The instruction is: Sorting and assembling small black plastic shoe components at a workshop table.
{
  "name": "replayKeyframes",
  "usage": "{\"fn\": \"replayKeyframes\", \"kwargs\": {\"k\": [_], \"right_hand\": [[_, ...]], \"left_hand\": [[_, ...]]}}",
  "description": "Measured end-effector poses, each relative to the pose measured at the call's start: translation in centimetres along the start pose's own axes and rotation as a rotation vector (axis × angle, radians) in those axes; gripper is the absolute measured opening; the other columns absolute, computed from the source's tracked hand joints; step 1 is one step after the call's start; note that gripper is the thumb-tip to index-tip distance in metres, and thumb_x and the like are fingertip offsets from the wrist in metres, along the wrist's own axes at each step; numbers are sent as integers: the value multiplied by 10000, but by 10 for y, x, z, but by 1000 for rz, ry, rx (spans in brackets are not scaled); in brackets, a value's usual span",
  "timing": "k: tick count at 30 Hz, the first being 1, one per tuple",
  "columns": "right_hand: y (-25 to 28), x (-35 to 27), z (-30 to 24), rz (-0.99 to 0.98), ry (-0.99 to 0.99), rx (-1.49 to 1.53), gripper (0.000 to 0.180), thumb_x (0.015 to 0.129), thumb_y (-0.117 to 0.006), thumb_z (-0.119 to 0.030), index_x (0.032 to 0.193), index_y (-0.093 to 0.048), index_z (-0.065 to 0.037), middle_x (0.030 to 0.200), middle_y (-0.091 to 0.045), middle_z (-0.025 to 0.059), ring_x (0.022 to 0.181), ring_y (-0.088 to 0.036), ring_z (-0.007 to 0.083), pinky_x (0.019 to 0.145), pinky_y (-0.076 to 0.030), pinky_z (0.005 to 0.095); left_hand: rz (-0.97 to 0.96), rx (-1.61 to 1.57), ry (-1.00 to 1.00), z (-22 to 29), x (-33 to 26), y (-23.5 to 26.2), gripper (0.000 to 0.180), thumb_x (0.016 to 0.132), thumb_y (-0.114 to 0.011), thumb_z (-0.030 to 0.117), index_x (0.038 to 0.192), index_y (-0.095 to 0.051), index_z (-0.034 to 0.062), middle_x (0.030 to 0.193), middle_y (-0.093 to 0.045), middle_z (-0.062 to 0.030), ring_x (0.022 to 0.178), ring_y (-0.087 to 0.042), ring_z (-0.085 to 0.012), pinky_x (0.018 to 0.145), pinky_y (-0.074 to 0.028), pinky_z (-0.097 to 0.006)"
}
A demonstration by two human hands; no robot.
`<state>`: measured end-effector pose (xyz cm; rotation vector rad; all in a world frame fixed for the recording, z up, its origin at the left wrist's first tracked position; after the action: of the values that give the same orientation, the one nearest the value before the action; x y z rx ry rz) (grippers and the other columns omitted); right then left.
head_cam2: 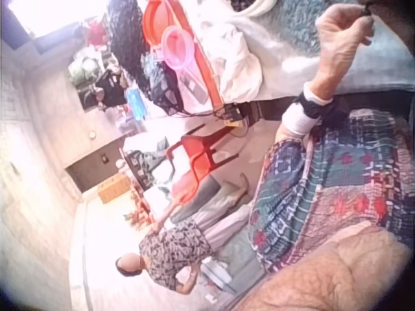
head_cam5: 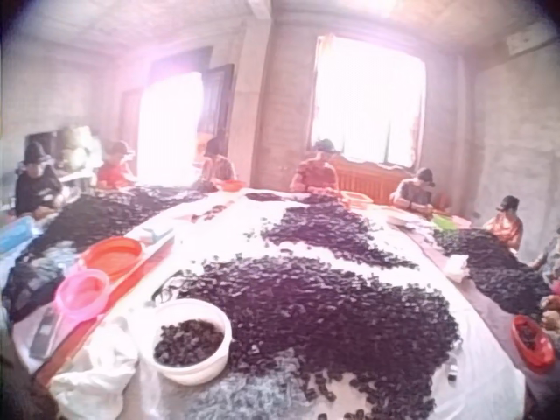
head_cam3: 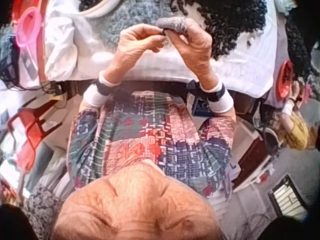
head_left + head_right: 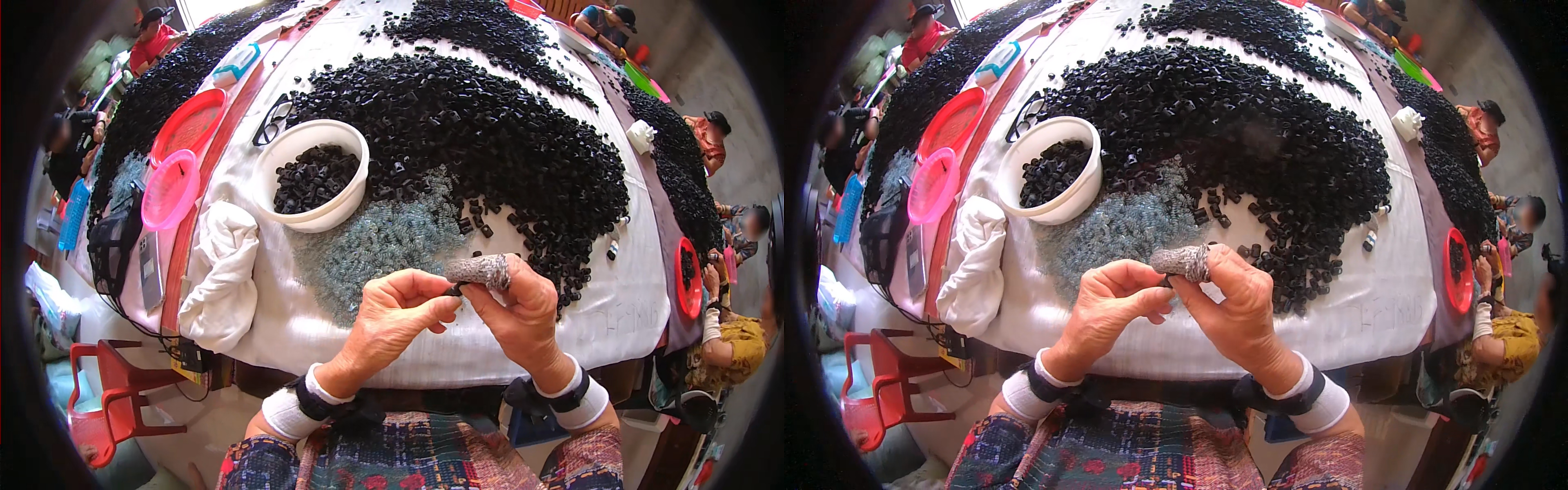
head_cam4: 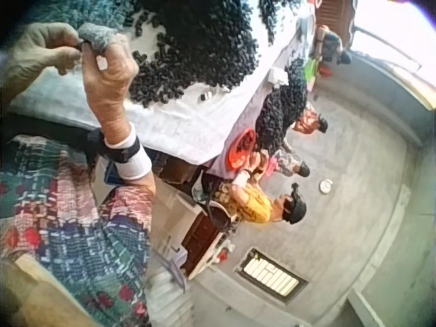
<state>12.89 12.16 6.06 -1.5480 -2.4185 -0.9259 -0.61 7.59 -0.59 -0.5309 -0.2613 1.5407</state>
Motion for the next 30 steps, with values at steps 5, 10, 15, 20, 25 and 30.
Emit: {"fn": "replayKeyframes", "kwargs": {"k": [5, 10, 15, 20, 25, 30], "right_hand": [[-2, 1, -8, 114, 154, -107, 263, 706, -720, 82, 945, -680, -23, 820, -662, 91, 695, -656, 200, 599, -519, 277], [-8, 0, -7, 132, 111, -132, 208, 719, -719, 73, 896, -663, -21, 777, -647, 68, 680, -628, 180, 604, -480, 271], [-12, -5, -2, 111, 117, -174, 218, 724, -700, 87, 913, -667, -15, 791, -655, 94, 674, -631, 199, 615, -489, 288], [-10, -6, -3, 109, 120, -242, 239, 738, -674, 107, 952, -671, -1, 807, -658, 118, 678, -642, 232, 626, -498, 299], [-21, -10, -1, 19, 202, -296, 235, 743, -638, 129, 951, -645, 20, 825, -630, 130, 681, -623, 253, 614, -494, 316], [-21, -14, -1, -22, 213, -300, 246, 748, -625, 128, 975, -619, 31, 857, -625, 148, 691, -619, 289, 619, -496, 327]], "left_hand": [[31, 0, -33, 2, 0, 1, 201, 837, -722, 85, 999, -649, -11, 862, -680, -64, 748, -638, -97, 626, -538, -229], [50, 17, -43, -2, 0, 8, 159, 836, -701, 27, 977, -638, -10, 885, -682, -94, 759, -664, -148, 638, -547, -261], [74, 12, -50, -7, -2, 10, 175, 841, -694, 32, 1001, -657, -28, 838, -688, -83, 721, -639, -109, 649, -530, -230], [48, 28, -40, -14, 4, 5, 190, 851, -699, 75, 1012, -664, -19, 817, -683, -49, 708, -620, -73, 643, -514, -209], [60, 118, -18, -19, 1, 11, 202, 846, -718, 115, 988, -661, -17, 837, -674, -26, 741, -601, -60, 652, -510, -206], [100, 92, -84, -22, 5, 10, 156, 831, -684, 73, 925, -651, -46, 794, -671, -55, 718, -604, -74, 637, -507, -230]]}}
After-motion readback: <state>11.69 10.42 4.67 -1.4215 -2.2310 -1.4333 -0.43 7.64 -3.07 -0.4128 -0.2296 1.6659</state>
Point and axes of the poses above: each hand's wrist, its own x-axis towards the middle knuckle, its own y-axis out of the back of the hand, z = x × y, the point moved 6 cm from there along x, towards the middle knuckle
